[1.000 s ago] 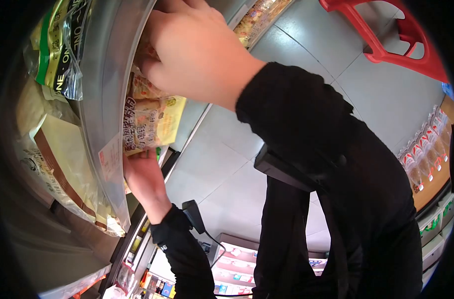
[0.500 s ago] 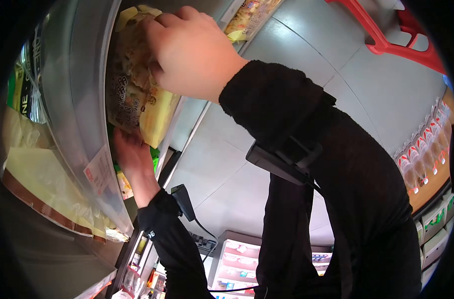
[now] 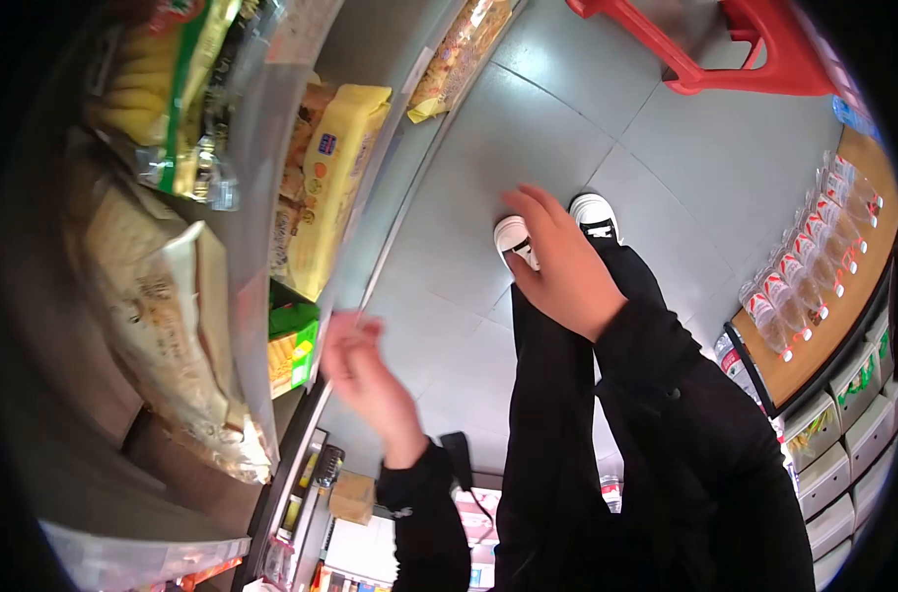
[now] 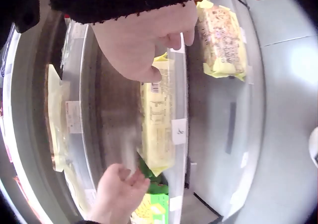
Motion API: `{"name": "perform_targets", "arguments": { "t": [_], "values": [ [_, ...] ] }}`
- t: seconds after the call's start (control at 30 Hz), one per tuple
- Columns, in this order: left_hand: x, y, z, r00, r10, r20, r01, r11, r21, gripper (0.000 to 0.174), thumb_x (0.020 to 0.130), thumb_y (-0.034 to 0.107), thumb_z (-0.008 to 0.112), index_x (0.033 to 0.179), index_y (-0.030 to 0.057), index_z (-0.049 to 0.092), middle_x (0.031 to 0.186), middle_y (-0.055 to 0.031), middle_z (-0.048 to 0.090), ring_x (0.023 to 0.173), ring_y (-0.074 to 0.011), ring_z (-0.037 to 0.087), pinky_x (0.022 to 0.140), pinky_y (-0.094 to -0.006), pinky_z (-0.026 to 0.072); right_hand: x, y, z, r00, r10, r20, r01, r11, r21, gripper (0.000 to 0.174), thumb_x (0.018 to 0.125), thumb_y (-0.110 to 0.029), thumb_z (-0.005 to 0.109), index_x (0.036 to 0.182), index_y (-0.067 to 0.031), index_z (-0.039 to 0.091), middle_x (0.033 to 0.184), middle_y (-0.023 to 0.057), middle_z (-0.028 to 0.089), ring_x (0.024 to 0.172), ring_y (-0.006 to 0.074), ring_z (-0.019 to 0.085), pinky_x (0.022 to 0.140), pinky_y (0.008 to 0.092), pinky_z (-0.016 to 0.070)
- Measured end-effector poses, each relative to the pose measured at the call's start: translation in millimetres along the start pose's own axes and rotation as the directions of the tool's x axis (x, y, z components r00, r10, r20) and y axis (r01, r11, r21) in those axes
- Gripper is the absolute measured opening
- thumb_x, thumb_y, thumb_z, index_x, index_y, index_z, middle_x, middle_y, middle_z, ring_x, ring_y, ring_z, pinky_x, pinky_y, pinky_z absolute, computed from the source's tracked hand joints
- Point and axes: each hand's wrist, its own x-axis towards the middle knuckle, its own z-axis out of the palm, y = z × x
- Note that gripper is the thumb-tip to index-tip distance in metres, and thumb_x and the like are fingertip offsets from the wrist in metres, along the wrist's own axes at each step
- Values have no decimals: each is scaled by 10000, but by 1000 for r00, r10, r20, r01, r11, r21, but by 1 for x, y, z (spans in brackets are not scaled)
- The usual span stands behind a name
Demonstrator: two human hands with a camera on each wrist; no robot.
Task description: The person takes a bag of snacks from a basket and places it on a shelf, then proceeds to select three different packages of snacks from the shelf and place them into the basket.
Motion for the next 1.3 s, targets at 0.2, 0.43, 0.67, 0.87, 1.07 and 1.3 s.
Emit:
{"name": "perform_targets", "arguments": {
  "t": [0.2, 0.43, 0.67, 0.87, 1.07, 1.3],
  "values": [
    [-46, 13, 40, 863, -254, 437, 221, 967, 126, 204, 830, 67, 402, 1005, -16, 464, 874, -114, 543, 769, -174, 531, 746, -287, 430, -40, -5, -42, 956, 294, 21, -289, 918, 271, 418, 686, -3, 520, 1077, 15, 373, 1080, 191, 398, 960, 308, 463, 796, 326, 400],
    [-38, 44, 53, 821, -170, 545, 144, 985, 90, 192, 839, 73, 395, 985, -18, 481, 864, -109, 549, 765, -158, 534, 732, -269, 430, -68, -11, -71, 875, 474, -96, -390, 808, 441, 364, 731, -60, 523, 1076, -13, 415, 984, 107, 467, 821, 171, 495, 694, 264, 412],
    [-20, 57, 52, 784, -90, 614, 36, 994, 100, 202, 838, 71, 401, 1007, -19, 466, 874, -106, 545, 773, -152, 531, 729, -260, 428, -76, -28, -84, 884, 460, -81, -338, 750, 568, 364, 735, -37, 511, 1084, -17, 409, 954, 78, 488, 824, 134, 498, 680, 234, 422],
    [-11, 46, 45, 715, -207, 668, 69, 971, 227, 226, 825, 76, 424, 1034, -6, 452, 888, -93, 537, 802, -144, 521, 729, -257, 422, -58, -17, -93, 917, 397, -43, -289, 732, 617, 325, 717, 17, 456, 1040, 3, 430, 1002, 78, 486, 802, 117, 513, 682, 225, 413],
    [-1, 18, 38, 723, -294, 626, -34, 889, 456, 261, 771, 25, 444, 1031, 6, 461, 830, -63, 532, 805, -133, 524, 695, -239, 419, -23, 9, -110, 887, 451, 97, -399, 645, 651, 328, 732, -22, 486, 1054, 7, 435, 1021, 81, 487, 877, 139, 491, 767, 243, 383],
    [8, 8, 75, 784, -335, 523, 66, 882, 466, 268, 763, 24, 443, 1030, 9, 461, 817, -76, 535, 760, -150, 538, 672, -242, 424, 29, 35, -147, 878, 431, 210, -469, 685, 558, 266, 729, -19, 484, 992, 12, 467, 896, 51, 521, 829, 118, 492, 743, 222, 378]
  ]
}}
